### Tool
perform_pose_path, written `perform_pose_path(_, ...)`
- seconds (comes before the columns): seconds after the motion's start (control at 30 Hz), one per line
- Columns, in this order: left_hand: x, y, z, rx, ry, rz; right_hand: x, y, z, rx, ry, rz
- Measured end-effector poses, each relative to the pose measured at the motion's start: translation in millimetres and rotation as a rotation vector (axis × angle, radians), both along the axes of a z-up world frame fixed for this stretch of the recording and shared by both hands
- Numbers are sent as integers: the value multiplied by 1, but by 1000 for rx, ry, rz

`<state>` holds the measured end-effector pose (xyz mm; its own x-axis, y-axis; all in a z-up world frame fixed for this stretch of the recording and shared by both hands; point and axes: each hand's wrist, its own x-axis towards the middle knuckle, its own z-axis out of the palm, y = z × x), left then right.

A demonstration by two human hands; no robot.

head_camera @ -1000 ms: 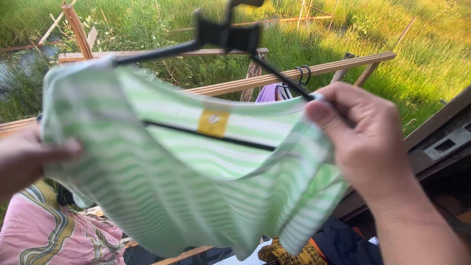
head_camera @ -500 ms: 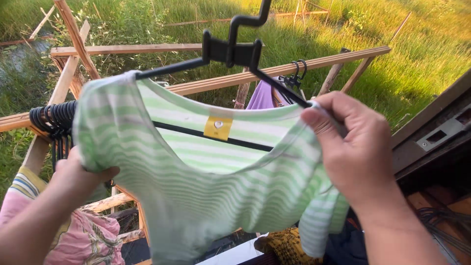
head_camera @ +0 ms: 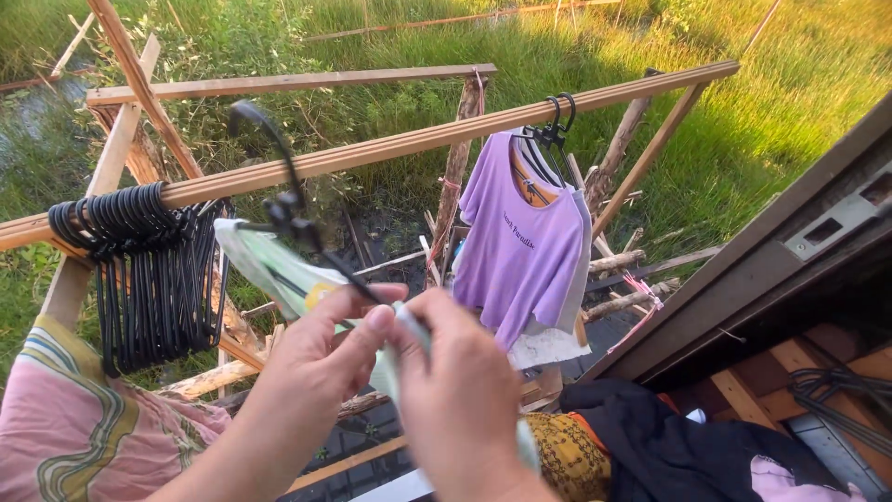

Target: Hanging various items of clothing on plastic hangers and placing them on a wooden drying rack.

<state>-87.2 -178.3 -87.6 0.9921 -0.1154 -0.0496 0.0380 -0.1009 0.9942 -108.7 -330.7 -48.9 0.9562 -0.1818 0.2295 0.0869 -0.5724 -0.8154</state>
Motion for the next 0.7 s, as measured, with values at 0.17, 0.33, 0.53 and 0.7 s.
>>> perform_pose_path(0.17, 7, 7, -18, -32, 133, 66, -7, 11, -27, 133, 113, 169)
perform_pose_path(0.33, 13, 11, 8, 40, 405, 212, -3, 10, -39, 225, 189, 425)
perform_pose_path(0.53, 35, 36, 9, 126, 444, 205, -9, 41, -79, 163, 397, 474)
perform_pose_path(0.7, 61, 59, -16, 167, 387, 167, 5, 57, -71, 241, 488, 462)
